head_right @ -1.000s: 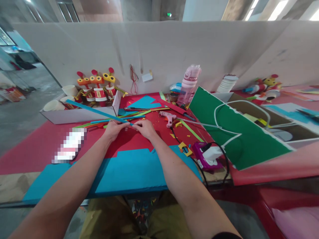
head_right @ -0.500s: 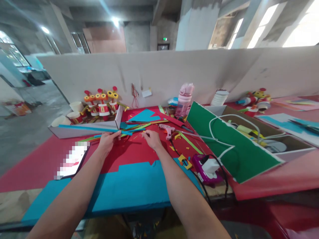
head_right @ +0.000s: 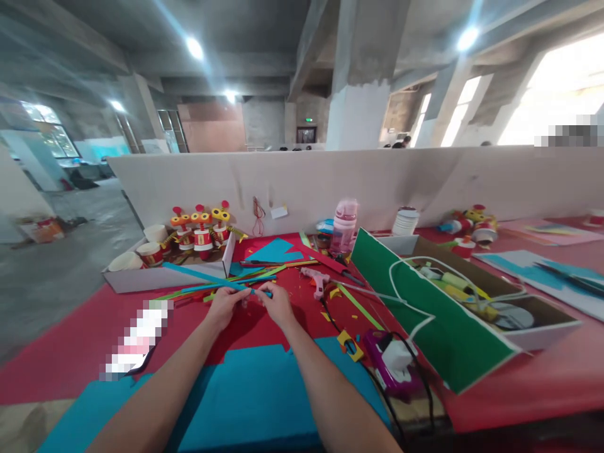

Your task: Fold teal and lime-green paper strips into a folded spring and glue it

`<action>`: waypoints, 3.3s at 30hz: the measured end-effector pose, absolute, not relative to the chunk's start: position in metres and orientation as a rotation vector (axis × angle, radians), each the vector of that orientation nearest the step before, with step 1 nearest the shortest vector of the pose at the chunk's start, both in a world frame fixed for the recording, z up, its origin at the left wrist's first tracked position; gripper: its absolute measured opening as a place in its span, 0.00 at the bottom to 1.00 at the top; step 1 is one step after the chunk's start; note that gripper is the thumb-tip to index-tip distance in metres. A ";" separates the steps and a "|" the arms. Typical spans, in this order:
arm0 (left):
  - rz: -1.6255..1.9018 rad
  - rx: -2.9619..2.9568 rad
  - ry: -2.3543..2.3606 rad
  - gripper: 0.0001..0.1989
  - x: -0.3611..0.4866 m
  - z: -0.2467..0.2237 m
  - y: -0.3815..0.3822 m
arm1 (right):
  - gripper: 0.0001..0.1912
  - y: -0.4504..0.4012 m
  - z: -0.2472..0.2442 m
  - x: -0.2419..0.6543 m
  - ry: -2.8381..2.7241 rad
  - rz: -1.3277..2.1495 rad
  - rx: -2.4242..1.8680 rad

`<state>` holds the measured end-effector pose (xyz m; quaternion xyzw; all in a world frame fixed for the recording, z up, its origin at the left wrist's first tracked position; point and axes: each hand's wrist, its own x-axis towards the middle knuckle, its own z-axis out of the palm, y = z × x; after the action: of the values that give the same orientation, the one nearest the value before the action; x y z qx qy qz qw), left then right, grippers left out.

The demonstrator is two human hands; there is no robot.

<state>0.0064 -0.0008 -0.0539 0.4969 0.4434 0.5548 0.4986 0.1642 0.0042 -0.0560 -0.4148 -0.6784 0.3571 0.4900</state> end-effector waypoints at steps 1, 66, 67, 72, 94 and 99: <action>1.347 1.197 1.065 0.15 0.007 -0.055 -0.001 | 0.13 0.005 -0.056 0.166 -1.663 0.861 -1.029; 1.171 1.046 1.068 0.13 0.037 -0.053 -0.029 | 0.17 -0.012 -0.075 0.181 -0.988 1.345 -1.065; 1.160 1.057 1.082 0.13 0.038 -0.053 -0.030 | 0.17 -0.012 -0.075 0.181 -0.971 1.353 -1.066; 1.172 1.096 1.092 0.11 0.035 -0.054 -0.031 | 0.17 -0.013 -0.074 0.178 -0.980 1.314 -1.076; 1.339 1.243 0.987 0.10 0.021 -0.054 -0.020 | 0.17 -0.001 -0.067 0.181 -0.781 1.345 -0.891; 1.208 1.263 0.934 0.14 0.029 -0.057 -0.020 | 0.17 -0.007 -0.060 0.157 -0.666 1.464 -0.745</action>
<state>0.0288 -0.0202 -0.0569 0.5330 0.3941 0.5099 0.5482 0.1566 -0.0073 -0.0596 -0.3256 -0.2910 0.6399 0.6323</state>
